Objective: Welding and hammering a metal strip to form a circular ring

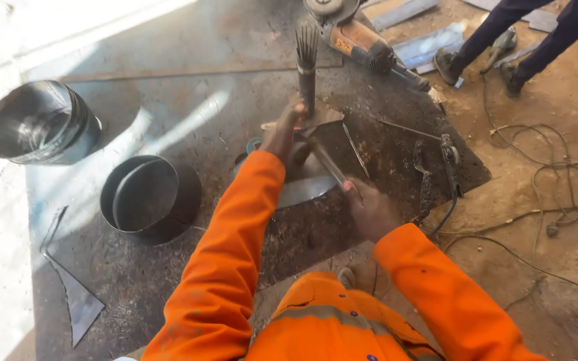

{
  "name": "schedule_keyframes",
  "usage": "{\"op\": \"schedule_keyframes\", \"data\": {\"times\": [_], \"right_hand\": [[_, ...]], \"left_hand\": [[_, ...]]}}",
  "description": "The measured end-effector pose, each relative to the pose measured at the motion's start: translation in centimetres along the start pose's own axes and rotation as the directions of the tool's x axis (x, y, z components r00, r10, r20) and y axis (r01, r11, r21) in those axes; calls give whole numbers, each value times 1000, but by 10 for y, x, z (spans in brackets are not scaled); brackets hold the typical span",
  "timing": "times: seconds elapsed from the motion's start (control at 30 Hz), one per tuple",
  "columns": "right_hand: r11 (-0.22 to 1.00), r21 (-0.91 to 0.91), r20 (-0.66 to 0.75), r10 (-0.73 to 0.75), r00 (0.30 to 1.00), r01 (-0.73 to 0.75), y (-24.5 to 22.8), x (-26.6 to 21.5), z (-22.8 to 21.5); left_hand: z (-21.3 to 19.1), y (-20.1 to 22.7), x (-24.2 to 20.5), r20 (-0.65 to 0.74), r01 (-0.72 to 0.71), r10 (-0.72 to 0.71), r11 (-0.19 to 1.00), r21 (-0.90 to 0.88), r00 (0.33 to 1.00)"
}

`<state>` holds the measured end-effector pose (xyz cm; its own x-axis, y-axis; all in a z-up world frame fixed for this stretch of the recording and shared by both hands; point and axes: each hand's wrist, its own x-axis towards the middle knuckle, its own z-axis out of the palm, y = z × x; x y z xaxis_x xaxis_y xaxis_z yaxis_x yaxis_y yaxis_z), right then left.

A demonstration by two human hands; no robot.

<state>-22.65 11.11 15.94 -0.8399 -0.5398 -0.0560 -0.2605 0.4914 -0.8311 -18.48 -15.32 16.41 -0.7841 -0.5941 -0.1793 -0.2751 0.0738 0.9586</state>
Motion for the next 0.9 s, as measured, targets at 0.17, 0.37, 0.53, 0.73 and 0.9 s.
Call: {"op": "schedule_keyframes", "data": {"times": [0.17, 0.37, 0.53, 0.73, 0.9], "right_hand": [[955, -289, 318, 159, 934, -64, -5, -28, -37], [956, -165, 247, 276, 929, -241, 87, -69, -31], [835, -105, 265, 547, 794, -540, 137, -135, -51], [607, -407, 180, 786, 591, -683, 175, -171, -69], [455, -428, 136, 887, 441, -781, 138, -174, -80]], "left_hand": [[-14, 13, -40, 0, -15, 17, 875, 484, 1000], [-35, 0, -60, -132, 96, 24, 559, 823, 991], [-45, -82, -104, -292, -112, 663, 496, 861, 690], [27, -155, -205, -29, -283, 467, 581, 763, 884], [71, -149, -250, -44, -450, 630, 600, 662, 775]]}}
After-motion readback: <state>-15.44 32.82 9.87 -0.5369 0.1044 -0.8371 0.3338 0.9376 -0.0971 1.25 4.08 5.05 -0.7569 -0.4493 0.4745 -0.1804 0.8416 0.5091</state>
